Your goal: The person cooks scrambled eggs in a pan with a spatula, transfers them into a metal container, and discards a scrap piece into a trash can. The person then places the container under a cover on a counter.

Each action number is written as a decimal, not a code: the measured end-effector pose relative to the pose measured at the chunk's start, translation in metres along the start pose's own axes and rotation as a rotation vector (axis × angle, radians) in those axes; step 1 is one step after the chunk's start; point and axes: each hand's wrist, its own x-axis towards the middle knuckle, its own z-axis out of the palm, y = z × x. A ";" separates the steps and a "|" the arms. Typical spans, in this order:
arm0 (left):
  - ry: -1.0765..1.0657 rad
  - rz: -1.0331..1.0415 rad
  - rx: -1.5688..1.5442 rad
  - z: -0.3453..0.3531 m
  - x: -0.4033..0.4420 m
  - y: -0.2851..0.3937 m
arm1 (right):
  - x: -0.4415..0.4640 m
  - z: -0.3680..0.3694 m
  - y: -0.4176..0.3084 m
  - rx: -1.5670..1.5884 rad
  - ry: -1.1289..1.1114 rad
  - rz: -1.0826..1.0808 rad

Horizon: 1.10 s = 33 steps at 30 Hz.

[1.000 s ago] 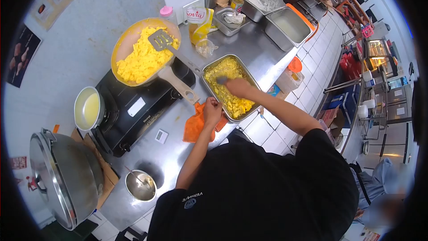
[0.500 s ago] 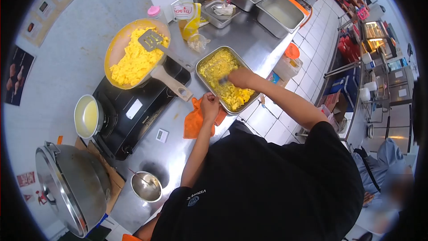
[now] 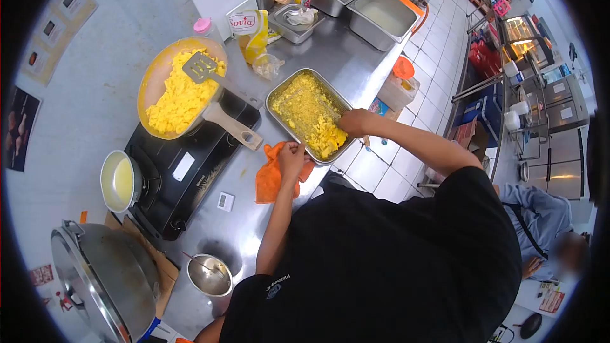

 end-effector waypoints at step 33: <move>-0.690 0.125 0.123 0.039 0.001 -0.035 | 0.031 -0.114 -0.055 1.517 0.565 0.022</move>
